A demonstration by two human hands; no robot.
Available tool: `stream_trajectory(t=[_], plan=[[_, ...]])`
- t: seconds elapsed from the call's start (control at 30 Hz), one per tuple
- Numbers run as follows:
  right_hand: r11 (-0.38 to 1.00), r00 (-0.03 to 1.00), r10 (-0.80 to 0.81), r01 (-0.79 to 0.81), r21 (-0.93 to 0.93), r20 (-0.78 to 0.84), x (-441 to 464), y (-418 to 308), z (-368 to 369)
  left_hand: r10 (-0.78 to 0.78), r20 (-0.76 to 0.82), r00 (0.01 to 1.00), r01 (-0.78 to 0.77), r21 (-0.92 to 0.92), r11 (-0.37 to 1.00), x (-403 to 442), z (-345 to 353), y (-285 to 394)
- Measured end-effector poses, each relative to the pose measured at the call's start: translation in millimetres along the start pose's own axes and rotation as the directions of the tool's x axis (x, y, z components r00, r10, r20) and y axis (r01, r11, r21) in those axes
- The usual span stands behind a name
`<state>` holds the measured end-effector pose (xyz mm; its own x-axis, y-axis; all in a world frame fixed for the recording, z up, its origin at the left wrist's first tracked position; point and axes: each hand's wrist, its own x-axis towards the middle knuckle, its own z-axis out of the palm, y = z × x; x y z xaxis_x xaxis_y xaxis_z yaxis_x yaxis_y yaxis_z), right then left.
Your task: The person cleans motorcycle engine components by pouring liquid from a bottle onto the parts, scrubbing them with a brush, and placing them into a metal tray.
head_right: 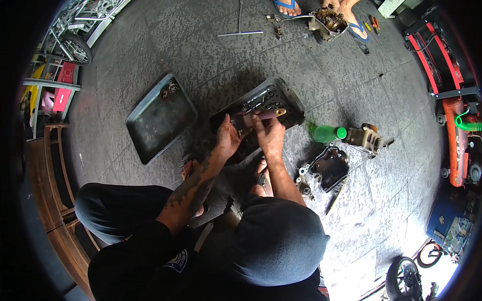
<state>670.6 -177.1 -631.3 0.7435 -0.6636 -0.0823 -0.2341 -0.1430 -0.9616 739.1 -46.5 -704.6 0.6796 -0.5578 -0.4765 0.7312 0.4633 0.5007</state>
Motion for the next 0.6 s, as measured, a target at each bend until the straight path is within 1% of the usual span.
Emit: stream_trajectory(t=[0.03, 0.07, 0.13, 0.17, 0.2, 0.27, 0.33, 0.37, 0.4, 0.47, 0.5, 0.57, 0.6], plan=[[0.985, 0.999, 0.012, -0.019, -0.17, -0.042, 1.0, -1.1, -2.3, -0.005, 0.025, 1.0, 0.005, 0.007, 1.0, 2.5, -4.9, -0.8], [0.985, 0.999, 0.01, -0.016, -0.171, -0.038, 2.3, -2.2, -2.0, -0.01, 0.051, 0.999, 0.01, 0.012, 1.0, 5.5, -9.6, -2.7], [0.998, 0.997, 0.002, 0.003, 0.066, -0.078, 0.6, -2.4, -1.9, 0.003, 0.038, 0.999, -0.002, -0.01, 1.0, 5.5, -8.8, -3.2], [0.992, 0.995, -0.069, 0.076, 0.101, -0.07, 1.2, 6.2, 2.6, 0.017, 0.029, 0.999, -0.016, -0.031, 0.999, 2.0, -2.5, -1.6], [0.992, 0.998, -0.063, 0.065, 0.106, -0.026, -2.4, -7.8, 3.2, 0.013, 0.031, 0.999, -0.012, -0.031, 0.999, -1.3, 4.5, -0.4], [0.99, 0.989, -0.137, 0.135, 0.037, 0.058, -4.7, -13.9, 4.9, 0.028, -0.096, 0.995, -0.032, -0.047, 0.998, -7.2, 19.1, 3.3], [0.995, 0.995, -0.093, 0.092, -0.023, -0.042, 1.5, 3.7, 4.8, 0.011, -0.094, 0.995, -0.015, -0.038, 0.999, -15.3, 29.2, 6.1], [0.999, 0.998, 0.034, -0.036, -0.039, -0.046, 4.2, 7.9, 0.0, -0.007, -0.092, 0.996, 0.004, -0.031, 1.0, -16.4, 31.7, 7.9], [0.987, 0.997, -0.035, 0.023, -0.159, -0.073, 4.9, 12.7, -4.5, 0.0, -0.094, 0.996, -0.003, -0.033, 0.999, -11.3, 27.1, 6.4], [0.988, 0.993, -0.078, 0.066, -0.136, -0.084, -0.9, 1.2, -5.4, 0.071, 0.031, 0.997, -0.073, 0.066, 0.995, -1.0, 5.4, -7.2], [0.988, 0.994, -0.071, 0.058, -0.14, -0.088, -3.5, 1.7, -4.6, 0.062, 0.03, 0.998, -0.064, 0.066, 0.996, 1.5, -3.1, -12.8], [0.993, 0.982, -0.111, 0.101, -0.069, -0.153, -1.3, 0.4, -2.7, 0.045, -0.023, 0.999, -0.043, 0.101, 0.994, 4.5, -6.2, -10.7], [0.992, 0.982, -0.113, 0.104, -0.068, -0.154, 1.1, 0.0, -4.7, 0.047, -0.021, 0.999, -0.045, 0.102, 0.994, 5.4, -7.4, -9.4]])
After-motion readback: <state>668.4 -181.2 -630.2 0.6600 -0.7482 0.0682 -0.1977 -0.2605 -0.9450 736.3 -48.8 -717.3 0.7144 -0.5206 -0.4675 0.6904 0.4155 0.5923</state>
